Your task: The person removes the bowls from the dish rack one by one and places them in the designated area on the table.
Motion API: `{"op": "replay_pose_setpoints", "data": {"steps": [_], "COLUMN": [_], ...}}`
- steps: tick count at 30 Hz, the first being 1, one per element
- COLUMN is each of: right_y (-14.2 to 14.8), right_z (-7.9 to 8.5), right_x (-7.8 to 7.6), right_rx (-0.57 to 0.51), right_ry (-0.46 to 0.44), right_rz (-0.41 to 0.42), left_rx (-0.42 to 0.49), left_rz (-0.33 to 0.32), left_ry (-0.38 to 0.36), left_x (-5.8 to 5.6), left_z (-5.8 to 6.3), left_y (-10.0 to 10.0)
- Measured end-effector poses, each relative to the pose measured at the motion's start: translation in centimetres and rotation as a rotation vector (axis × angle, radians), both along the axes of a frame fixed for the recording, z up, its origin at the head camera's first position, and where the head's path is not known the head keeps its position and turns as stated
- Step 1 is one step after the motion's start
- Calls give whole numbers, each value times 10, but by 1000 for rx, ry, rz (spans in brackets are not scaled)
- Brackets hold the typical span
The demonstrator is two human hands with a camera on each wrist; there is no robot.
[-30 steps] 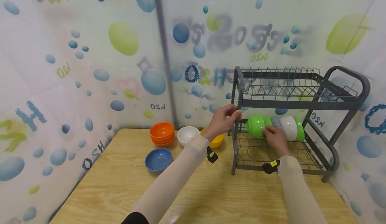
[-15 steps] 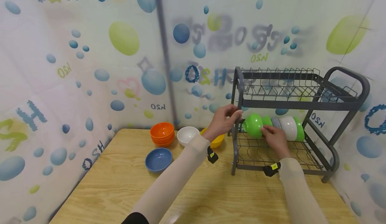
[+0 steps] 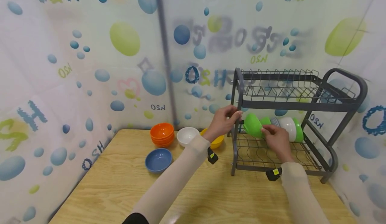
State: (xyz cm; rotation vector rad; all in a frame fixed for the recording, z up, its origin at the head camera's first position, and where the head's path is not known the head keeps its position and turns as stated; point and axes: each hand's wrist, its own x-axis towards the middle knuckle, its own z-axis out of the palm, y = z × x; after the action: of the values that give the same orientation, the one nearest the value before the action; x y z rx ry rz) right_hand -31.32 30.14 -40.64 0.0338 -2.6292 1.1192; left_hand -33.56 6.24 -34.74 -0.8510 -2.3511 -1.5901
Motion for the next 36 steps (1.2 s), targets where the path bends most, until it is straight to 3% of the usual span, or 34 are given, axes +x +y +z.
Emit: {"op": "replay_pose_setpoints", "data": {"steps": [9,23,36], "right_y": [2,9,12], "right_z": [9,8,5], "right_x": [19,45,68], "right_rx": [93,176,200], "right_ry": [102,407,597], "right_rz": [30,31,56], "left_rx": [1,28,40], "left_rz": [3,-1,-26], "left_ry": [11,17,-4], "left_x": [-1,1,0], "left_z": [-2,-2,-2], "left_y": [2,1,-2]}}
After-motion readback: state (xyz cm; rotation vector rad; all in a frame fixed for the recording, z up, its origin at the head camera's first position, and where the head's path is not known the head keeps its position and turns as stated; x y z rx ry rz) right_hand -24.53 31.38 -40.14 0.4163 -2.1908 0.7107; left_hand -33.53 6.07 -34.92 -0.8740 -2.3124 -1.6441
